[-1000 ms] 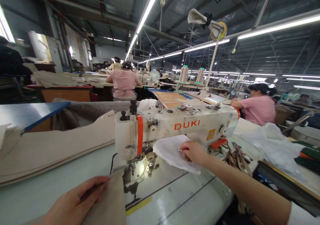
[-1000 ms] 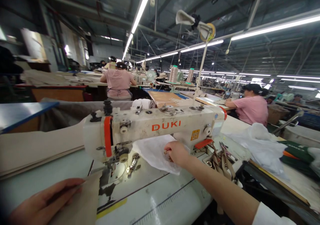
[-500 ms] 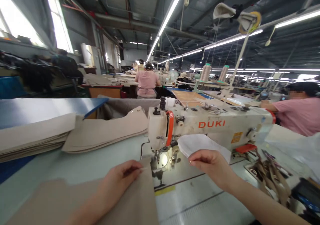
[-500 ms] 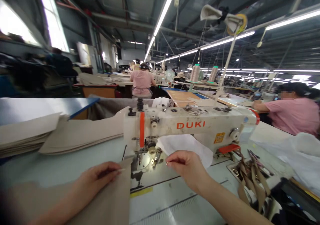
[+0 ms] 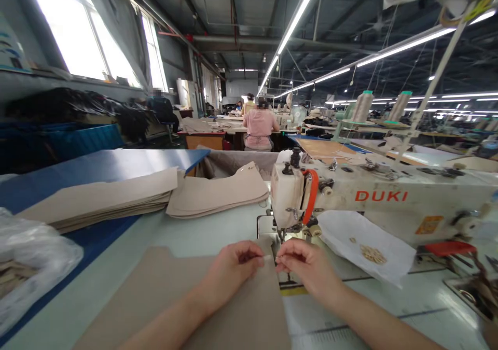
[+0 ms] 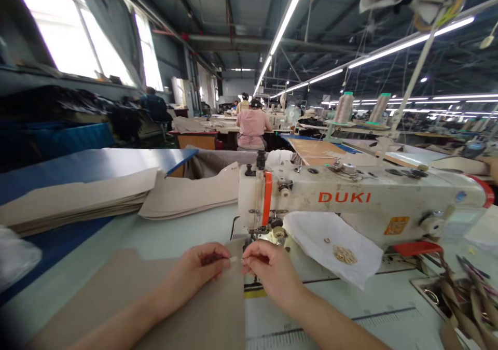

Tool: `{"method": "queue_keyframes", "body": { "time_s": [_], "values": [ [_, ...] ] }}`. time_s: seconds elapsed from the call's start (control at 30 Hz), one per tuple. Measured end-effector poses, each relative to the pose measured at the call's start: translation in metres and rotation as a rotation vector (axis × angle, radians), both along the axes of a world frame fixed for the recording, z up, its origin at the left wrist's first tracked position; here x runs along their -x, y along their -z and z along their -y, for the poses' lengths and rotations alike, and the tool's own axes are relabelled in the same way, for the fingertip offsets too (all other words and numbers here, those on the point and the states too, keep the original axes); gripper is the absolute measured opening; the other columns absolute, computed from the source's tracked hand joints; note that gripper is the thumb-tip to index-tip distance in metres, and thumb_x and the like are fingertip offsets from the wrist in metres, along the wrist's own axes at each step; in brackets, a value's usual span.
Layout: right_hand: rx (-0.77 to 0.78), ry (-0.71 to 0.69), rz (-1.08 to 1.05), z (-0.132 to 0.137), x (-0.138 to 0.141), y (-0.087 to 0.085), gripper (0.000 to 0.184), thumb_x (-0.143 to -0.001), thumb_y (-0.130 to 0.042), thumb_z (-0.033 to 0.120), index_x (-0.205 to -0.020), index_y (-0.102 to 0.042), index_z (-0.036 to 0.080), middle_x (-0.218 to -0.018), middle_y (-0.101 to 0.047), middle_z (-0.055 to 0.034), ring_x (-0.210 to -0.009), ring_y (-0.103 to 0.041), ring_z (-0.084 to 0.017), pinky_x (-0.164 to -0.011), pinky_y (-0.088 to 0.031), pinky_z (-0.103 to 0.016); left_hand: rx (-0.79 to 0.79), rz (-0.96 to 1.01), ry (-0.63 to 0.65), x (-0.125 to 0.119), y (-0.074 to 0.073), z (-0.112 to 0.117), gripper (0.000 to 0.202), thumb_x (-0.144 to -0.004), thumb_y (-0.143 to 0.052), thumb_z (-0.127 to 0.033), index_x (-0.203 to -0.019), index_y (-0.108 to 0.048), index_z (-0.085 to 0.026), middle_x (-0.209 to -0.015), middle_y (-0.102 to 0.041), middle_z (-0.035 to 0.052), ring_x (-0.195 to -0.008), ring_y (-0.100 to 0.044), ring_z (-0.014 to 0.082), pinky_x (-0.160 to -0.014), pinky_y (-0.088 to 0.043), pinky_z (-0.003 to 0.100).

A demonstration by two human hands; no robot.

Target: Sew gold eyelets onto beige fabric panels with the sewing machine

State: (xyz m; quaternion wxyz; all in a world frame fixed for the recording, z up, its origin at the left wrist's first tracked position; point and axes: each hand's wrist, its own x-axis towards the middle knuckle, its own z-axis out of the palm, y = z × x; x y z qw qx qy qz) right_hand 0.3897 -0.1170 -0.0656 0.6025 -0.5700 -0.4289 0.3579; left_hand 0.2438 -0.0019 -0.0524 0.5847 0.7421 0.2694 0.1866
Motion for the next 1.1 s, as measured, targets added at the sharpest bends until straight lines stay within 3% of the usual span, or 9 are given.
{"method": "queue_keyframes", "body": {
  "time_s": [0.23, 0.47, 0.83, 1.1],
  "values": [
    [-0.028, 0.03, -0.033, -0.005, 0.004, 0.007, 0.024, -0.066, -0.072, 0.042, -0.075, -0.066, 0.02, -0.071, -0.067, -0.001, -0.07, -0.066, -0.02, -0.069, -0.049, -0.031, 0.007, -0.003, -0.03, -0.001, 0.003, 0.005, 0.011, -0.064, -0.061, -0.027, -0.068, -0.062, -0.017, -0.056, -0.057, -0.0043, -0.05, -0.047, 0.0113, -0.051, -0.037, 0.023],
    [-0.042, 0.06, 0.09, -0.002, 0.005, 0.005, 0.013, -0.071, -0.068, 0.033, -0.072, -0.071, 0.02, -0.069, -0.068, -0.0018, -0.066, -0.06, -0.017, -0.063, -0.046, -0.026, 0.008, 0.005, -0.041, -0.003, 0.001, 0.008, 0.013, -0.067, -0.061, -0.03, -0.067, -0.063, -0.017, -0.053, -0.053, -0.0045, -0.051, -0.044, 0.0116, -0.05, -0.034, 0.023],
    [-0.074, 0.03, -0.083, -0.005, 0.003, 0.011, 0.03, -0.064, -0.076, 0.046, -0.071, -0.067, 0.018, -0.066, -0.066, -0.0024, -0.064, -0.062, -0.017, -0.063, -0.048, -0.028, -0.063, 0.031, -0.019, 0.0, 0.004, 0.005, 0.015, -0.069, -0.064, -0.032, -0.068, -0.07, -0.018, -0.055, -0.058, -0.0021, -0.057, -0.051, 0.0143, -0.058, -0.039, 0.023],
    [0.038, -0.063, -0.212, -0.008, 0.005, 0.01, 0.04, -0.058, -0.078, 0.052, -0.073, -0.065, 0.017, -0.065, -0.065, -0.0014, -0.064, -0.065, -0.017, -0.064, -0.05, -0.029, -0.01, 0.135, 0.007, 0.001, 0.009, 0.003, 0.014, -0.067, -0.069, -0.032, -0.068, -0.07, -0.018, -0.063, -0.06, -0.0017, -0.057, -0.05, 0.0125, -0.057, -0.039, 0.023]
  ]
}}
